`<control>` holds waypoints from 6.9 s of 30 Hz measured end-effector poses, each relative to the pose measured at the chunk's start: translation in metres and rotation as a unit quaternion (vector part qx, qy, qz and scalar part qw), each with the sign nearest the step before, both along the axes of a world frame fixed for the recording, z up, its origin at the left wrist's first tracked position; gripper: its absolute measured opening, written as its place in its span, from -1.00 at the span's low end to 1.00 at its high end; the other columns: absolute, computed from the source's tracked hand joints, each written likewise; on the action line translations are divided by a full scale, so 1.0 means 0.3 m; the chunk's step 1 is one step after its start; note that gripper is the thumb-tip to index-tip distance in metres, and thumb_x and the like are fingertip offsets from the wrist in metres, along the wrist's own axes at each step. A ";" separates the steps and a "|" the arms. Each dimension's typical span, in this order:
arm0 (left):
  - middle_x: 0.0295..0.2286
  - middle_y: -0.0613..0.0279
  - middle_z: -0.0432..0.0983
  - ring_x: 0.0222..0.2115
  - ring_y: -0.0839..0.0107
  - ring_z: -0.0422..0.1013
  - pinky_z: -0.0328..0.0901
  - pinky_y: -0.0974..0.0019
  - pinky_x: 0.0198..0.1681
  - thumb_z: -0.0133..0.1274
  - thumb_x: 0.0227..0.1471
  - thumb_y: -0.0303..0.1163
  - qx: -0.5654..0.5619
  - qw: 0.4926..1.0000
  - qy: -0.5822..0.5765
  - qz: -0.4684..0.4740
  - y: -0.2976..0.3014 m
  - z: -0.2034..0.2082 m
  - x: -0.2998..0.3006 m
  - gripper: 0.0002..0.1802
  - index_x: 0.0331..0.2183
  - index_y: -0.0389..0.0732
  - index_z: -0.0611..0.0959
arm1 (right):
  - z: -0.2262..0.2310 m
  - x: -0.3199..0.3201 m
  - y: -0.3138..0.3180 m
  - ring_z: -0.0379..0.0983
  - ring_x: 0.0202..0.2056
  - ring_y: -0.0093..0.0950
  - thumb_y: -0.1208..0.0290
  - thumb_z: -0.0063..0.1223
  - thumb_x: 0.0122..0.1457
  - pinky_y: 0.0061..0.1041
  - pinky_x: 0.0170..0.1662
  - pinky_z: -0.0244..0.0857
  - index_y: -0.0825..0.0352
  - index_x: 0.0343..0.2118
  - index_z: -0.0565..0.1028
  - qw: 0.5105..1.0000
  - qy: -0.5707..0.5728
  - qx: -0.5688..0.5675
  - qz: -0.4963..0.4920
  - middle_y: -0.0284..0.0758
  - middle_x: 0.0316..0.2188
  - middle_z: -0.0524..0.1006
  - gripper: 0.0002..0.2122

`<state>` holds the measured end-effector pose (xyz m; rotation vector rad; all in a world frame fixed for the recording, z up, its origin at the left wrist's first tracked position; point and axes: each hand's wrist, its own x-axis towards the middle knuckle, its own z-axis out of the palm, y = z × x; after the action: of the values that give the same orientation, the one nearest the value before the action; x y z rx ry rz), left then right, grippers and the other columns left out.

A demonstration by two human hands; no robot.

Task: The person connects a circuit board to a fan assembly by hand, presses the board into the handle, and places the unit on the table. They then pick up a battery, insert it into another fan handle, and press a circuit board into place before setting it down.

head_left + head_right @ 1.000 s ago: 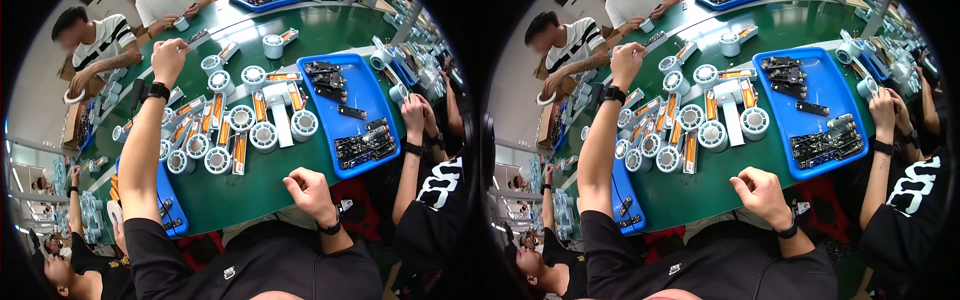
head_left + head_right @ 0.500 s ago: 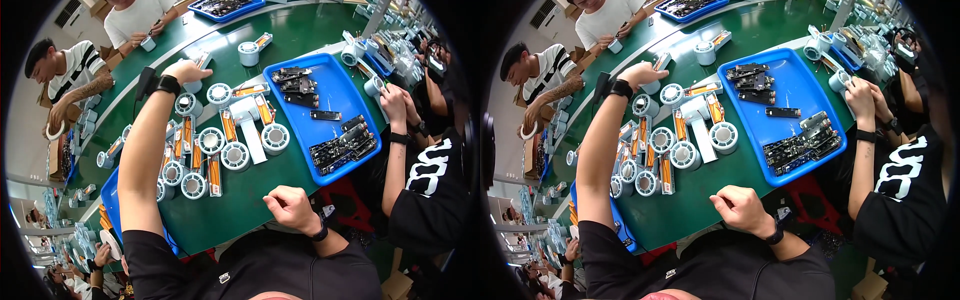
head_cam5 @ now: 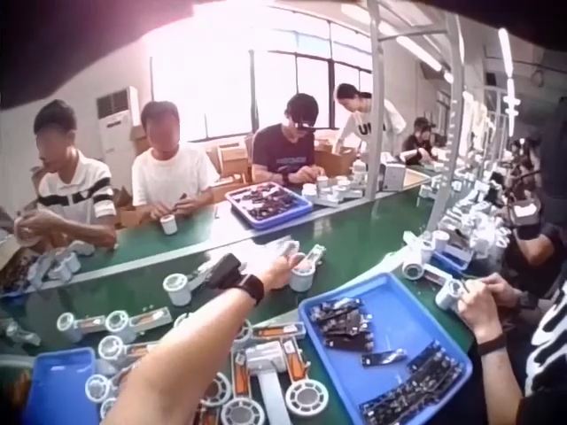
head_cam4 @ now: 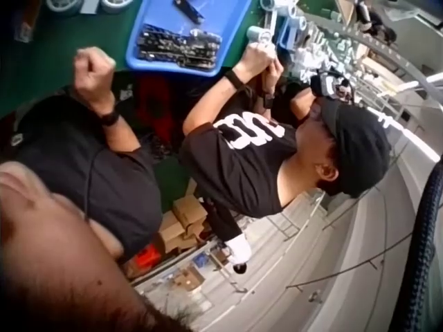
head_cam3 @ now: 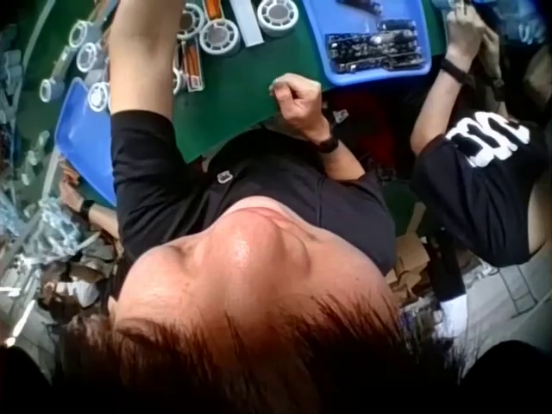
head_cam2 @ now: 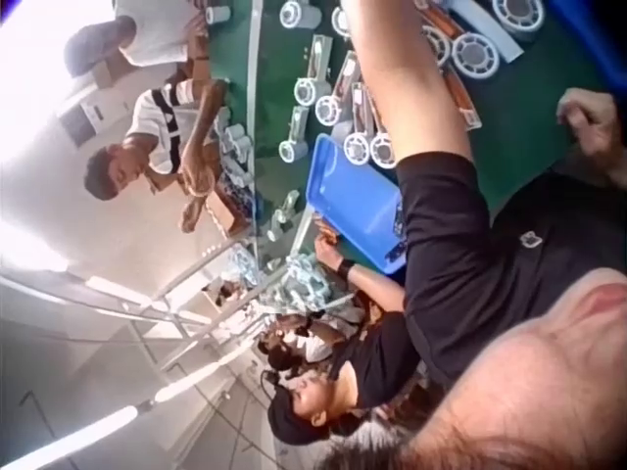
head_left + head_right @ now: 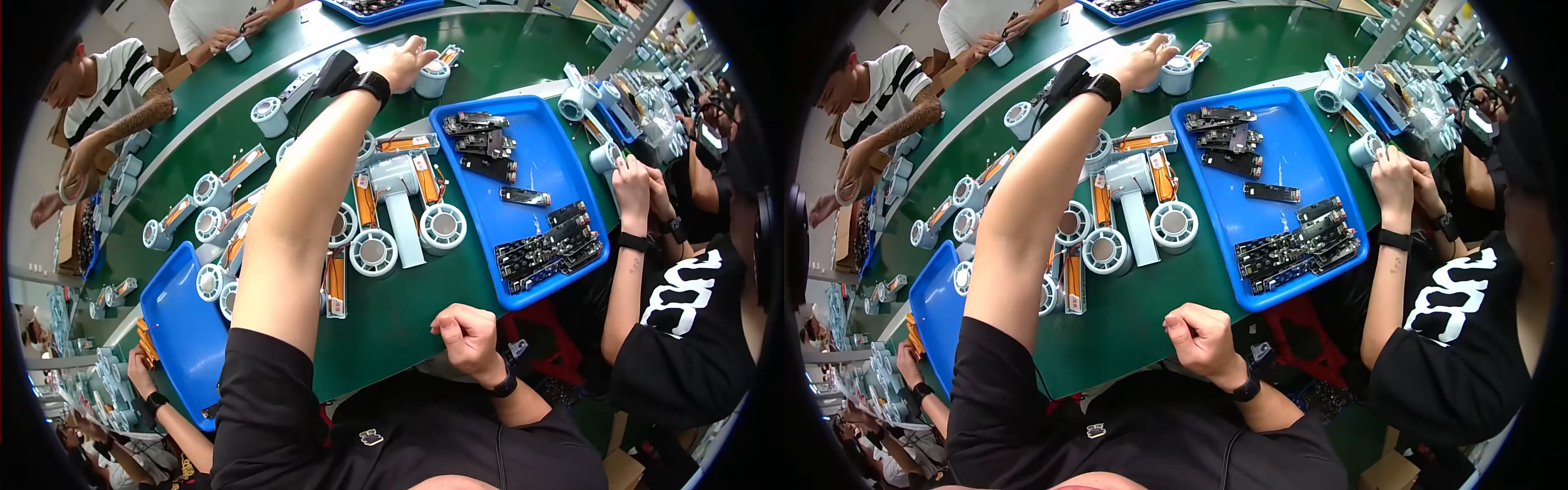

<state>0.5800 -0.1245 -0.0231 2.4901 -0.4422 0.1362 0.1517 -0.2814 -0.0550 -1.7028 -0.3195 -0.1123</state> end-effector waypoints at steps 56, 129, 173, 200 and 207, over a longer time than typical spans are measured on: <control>0.01 -0.04 0.44 -0.06 0.08 0.45 0.36 0.17 0.04 0.40 -0.12 -0.40 0.106 0.920 0.077 0.370 1.047 0.133 -1.753 -0.25 0.12 -0.31 0.48 | -0.013 -0.023 0.025 0.33 -0.60 -0.70 0.50 0.07 0.33 -0.67 -0.52 0.16 0.45 -0.44 0.53 0.995 -0.018 -0.102 -0.005 -0.38 -0.58 0.53 -0.81; 0.10 0.00 0.34 0.05 -0.13 0.27 0.14 0.08 0.26 0.36 -0.30 0.03 0.312 0.935 0.155 0.068 0.795 0.145 -0.542 -0.05 0.20 0.02 0.53 | 0.006 0.035 -0.065 0.52 -0.21 -0.24 0.75 0.28 -0.18 -0.36 -0.19 0.44 0.34 -0.26 0.59 0.973 -0.147 -0.150 0.097 -0.23 -0.21 0.65 -0.66; -0.11 -0.07 0.55 -0.05 -0.08 0.48 0.39 0.04 0.08 0.32 -0.12 -0.16 0.308 0.945 0.043 0.101 1.290 0.160 -0.946 -0.43 -0.03 -0.15 0.66 | -0.020 0.014 -0.068 0.49 -0.14 -0.25 0.76 0.27 -0.06 -0.37 -0.16 0.38 0.35 -0.19 0.55 0.969 -0.150 -0.175 0.086 -0.19 -0.17 0.62 -0.67; -0.19 0.24 0.59 -0.15 0.50 0.46 0.31 0.41 -0.03 -0.12 0.40 0.05 -0.239 0.854 0.195 0.419 1.625 0.114 -1.697 -0.40 0.02 -0.32 0.64 | 0.013 -0.055 -0.027 0.50 -0.24 -0.22 0.72 0.32 -0.14 -0.29 -0.17 0.42 0.36 -0.01 0.54 0.976 -0.115 -0.181 0.042 -0.22 -0.20 0.65 -0.48; -0.05 0.08 0.60 -0.01 0.39 0.49 0.37 0.34 0.08 -0.02 0.39 -0.32 -0.178 0.851 -0.238 0.433 1.344 0.269 -1.688 -0.64 -0.03 -0.43 0.64 | 0.044 -0.106 0.051 0.50 -0.25 -0.21 0.63 0.40 -0.13 -0.30 -0.21 0.42 0.40 0.10 0.48 0.954 -0.137 -0.265 0.039 -0.16 -0.17 0.61 -0.38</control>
<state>0.0736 0.2785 0.0576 2.0752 0.5201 1.0994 0.1198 -0.2662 -0.0419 -2.2081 -0.6686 -0.2199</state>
